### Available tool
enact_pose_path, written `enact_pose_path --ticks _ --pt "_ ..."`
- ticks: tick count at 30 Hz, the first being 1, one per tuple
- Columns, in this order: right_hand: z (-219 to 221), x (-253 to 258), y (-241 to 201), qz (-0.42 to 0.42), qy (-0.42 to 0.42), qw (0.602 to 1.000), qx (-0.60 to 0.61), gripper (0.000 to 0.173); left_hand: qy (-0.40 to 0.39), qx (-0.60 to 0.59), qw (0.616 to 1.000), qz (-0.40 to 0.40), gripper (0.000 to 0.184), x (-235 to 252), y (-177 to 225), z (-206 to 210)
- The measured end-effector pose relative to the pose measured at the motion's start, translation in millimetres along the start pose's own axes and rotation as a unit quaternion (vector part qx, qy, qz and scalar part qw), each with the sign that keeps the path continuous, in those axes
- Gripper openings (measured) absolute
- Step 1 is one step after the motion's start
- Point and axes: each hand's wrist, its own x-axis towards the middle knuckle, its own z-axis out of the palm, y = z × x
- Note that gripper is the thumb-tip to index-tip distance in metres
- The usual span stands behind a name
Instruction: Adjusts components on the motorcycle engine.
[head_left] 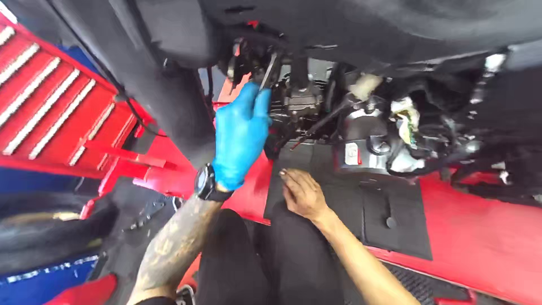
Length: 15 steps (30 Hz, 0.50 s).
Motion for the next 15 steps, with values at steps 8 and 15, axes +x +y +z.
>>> enact_pose_path --ticks 8,15 --pt "-44.3 -173.5 78.4 0.173 -0.293 0.936 -0.089 0.044 0.071 0.099 0.992 0.042 0.031 5.3 -4.7 41.4" --pt "-52.4 -184.4 88.1 0.111 -0.335 0.931 -0.096 0.05 0.102 0.122 0.987 -0.006 0.039 8.7 -14.0 91.0"
